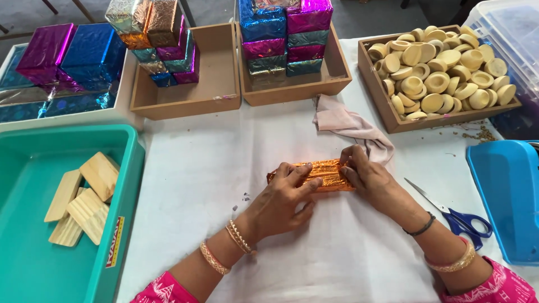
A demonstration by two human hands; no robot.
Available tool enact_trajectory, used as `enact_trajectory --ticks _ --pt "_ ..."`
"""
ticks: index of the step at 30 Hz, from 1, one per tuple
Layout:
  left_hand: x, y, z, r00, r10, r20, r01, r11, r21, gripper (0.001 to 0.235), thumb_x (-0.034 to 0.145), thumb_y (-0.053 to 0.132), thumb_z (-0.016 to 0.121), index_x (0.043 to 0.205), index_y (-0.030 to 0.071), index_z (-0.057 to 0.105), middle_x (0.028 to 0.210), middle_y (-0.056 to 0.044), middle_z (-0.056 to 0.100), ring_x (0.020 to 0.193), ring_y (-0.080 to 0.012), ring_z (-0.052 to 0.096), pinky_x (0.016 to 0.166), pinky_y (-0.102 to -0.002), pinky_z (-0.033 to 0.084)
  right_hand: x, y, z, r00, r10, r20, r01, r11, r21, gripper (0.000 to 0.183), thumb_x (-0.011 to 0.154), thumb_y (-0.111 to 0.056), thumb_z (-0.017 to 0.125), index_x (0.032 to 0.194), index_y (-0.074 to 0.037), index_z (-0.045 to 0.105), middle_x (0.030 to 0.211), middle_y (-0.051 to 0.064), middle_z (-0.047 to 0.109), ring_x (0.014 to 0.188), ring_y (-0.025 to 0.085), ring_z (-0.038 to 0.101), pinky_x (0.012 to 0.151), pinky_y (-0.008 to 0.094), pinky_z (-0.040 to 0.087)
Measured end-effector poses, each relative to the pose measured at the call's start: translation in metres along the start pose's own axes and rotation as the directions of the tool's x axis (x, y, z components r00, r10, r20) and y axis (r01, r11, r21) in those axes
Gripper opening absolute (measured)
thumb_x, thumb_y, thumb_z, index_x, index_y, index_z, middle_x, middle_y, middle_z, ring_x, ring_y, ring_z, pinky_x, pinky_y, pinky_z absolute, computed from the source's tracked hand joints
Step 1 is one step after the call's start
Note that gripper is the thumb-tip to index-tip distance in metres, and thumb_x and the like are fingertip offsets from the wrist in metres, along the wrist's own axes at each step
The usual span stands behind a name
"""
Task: The person places two small wooden discs into a rectangular wooden box and closes it. They then select a sheet of shiny orange foil, wrap the box completely, and secure the foil with clear tape.
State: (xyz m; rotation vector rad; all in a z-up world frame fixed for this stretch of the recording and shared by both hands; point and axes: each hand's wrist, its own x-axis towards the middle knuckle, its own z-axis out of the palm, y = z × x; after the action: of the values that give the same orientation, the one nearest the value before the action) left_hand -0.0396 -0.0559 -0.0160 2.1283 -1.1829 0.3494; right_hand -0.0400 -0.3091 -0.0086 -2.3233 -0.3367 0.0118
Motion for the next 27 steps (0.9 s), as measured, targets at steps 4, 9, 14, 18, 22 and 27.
enact_trajectory --ticks 4,9,14,18,22,27 --pt "-0.001 -0.001 0.003 1.000 -0.012 0.011 0.012 1.000 0.019 0.051 0.083 0.014 0.075 0.131 0.000 0.063 0.132 -0.025 0.058 0.109 -0.0401 0.052 0.095 -0.046 0.053 0.001 0.007 0.004 0.998 -0.063 -0.013 0.063 0.998 0.020 0.021 0.100 -0.012 0.057 0.116 -0.003 0.047 0.097 0.017 0.068 0.082 0.031 0.070 0.073 0.041 0.055" --pt "-0.001 -0.002 0.007 0.999 0.011 0.047 -0.016 0.993 0.117 0.060 0.084 0.022 0.076 0.135 -0.005 0.059 0.132 -0.025 0.059 0.109 -0.0395 0.051 0.098 -0.045 0.050 0.001 -0.003 0.003 0.998 -0.057 -0.007 0.057 0.998 -0.003 0.018 0.100 -0.011 0.055 0.116 -0.004 0.050 0.096 0.020 0.067 0.084 0.035 0.068 0.072 0.043 0.053" --pt "0.000 -0.002 0.006 0.998 0.016 0.057 -0.023 0.992 0.125 0.060 0.083 0.023 0.077 0.133 -0.005 0.059 0.131 -0.026 0.060 0.108 -0.0397 0.051 0.098 -0.045 0.050 -0.001 -0.001 -0.001 0.995 -0.094 -0.028 0.090 0.988 -0.123 0.018 0.099 -0.009 0.057 0.117 -0.006 0.054 0.092 0.020 0.067 0.082 0.036 0.069 0.070 0.044 0.053" --pt "0.001 -0.002 0.006 0.999 -0.005 0.045 0.001 0.995 0.098 0.060 0.081 0.021 0.077 0.132 -0.004 0.060 0.130 -0.025 0.062 0.108 -0.0401 0.051 0.098 -0.045 0.050 -0.002 -0.002 -0.014 0.992 -0.081 -0.097 0.064 0.984 -0.166 0.013 0.100 -0.006 0.058 0.113 -0.005 0.057 0.083 0.019 0.068 0.078 0.034 0.069 0.071 0.044 0.053" --pt "-0.001 -0.001 0.005 0.999 0.014 0.042 -0.018 0.995 0.097 0.060 0.079 0.020 0.077 0.131 -0.005 0.060 0.130 -0.026 0.061 0.109 -0.0403 0.051 0.098 -0.045 0.050 -0.017 -0.010 -0.024 0.942 -0.187 -0.280 0.164 0.981 -0.104 0.012 0.097 -0.003 0.060 0.109 -0.003 0.059 0.095 0.015 0.068 0.079 0.030 0.072 0.069 0.041 0.056" --pt "-0.002 -0.007 0.010 0.998 0.005 0.062 -0.011 0.996 0.083 0.057 0.079 0.019 0.078 0.128 -0.004 0.062 0.129 -0.022 0.061 0.113 -0.0391 0.051 0.100 -0.047 0.050 -0.072 -0.023 -0.054 0.851 -0.282 -0.442 0.140 0.935 -0.327 0.014 0.093 0.000 0.069 0.105 -0.003 0.063 0.102 0.014 0.063 0.097 0.031 0.066 0.082 0.040 0.054"
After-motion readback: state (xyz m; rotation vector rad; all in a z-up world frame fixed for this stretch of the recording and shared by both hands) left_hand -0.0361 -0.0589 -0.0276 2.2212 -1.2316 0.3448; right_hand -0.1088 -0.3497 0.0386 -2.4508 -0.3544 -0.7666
